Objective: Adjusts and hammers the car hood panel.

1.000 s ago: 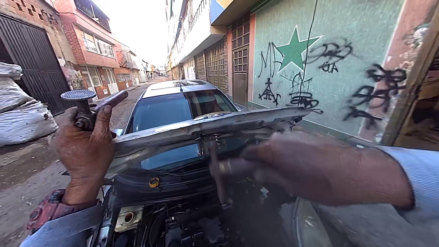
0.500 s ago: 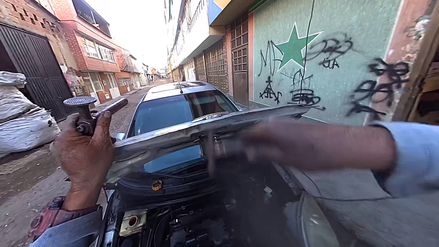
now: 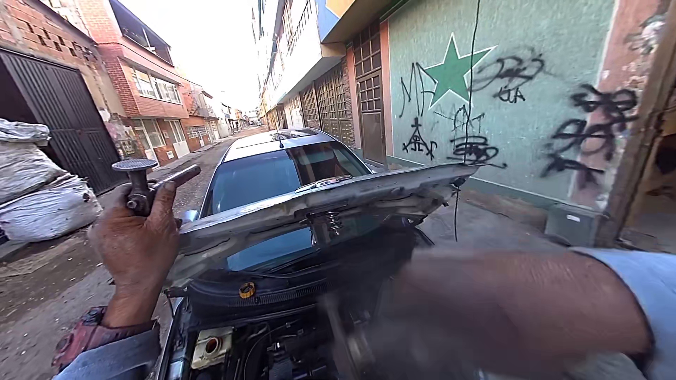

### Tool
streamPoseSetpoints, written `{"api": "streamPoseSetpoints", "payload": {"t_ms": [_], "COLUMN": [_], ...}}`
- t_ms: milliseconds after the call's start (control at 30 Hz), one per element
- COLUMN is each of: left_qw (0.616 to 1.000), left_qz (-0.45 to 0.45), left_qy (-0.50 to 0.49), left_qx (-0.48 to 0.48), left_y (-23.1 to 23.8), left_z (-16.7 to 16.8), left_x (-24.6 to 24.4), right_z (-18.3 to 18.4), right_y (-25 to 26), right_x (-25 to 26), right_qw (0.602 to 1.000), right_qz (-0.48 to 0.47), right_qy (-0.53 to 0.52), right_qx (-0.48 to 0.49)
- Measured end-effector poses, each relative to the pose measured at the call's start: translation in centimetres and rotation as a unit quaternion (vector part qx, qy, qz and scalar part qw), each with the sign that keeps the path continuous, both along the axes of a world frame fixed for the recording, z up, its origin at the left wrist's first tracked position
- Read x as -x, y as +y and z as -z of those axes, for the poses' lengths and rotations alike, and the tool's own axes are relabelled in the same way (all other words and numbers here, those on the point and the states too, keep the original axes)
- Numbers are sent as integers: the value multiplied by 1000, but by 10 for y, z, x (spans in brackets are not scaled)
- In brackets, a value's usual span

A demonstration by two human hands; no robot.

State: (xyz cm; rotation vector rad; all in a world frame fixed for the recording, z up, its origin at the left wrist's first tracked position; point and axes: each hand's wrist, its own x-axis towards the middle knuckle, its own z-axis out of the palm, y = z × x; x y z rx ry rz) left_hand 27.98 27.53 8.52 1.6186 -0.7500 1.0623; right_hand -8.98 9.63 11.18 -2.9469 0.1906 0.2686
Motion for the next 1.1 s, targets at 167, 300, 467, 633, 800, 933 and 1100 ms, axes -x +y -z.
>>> {"api": "streamPoseSetpoints", "payload": {"t_ms": [167,300,467,633,800,933,1100], "left_qw": [1000,1000,999,999,999,998,990], "left_qz": [6,5,30,36,24,6,59], "left_qy": [10,14,32,7,-28,-66,-124], "left_qx": [-8,-19,-21,-39,-25,-9,43], "left_y": [1,2,3,-4,-10,-21,-66], "left_z": [0,1,-3,-4,-3,-4,-14], "left_x": [0,-2,2,9,5,27,69], "right_z": [-32,-3,18,-7,-40,-62,-108], "right_y": [-24,-18,-36,-66,-54,-41,-24], "right_x": [-5,12,28,34,20,-9,-37], "right_qw": [982,995,988,945,948,941,954], "right_qz": [61,35,17,78,98,86,144], "right_qy": [-169,-93,-151,-319,-298,-323,-259], "right_qx": [60,20,23,-6,-53,51,45]}}
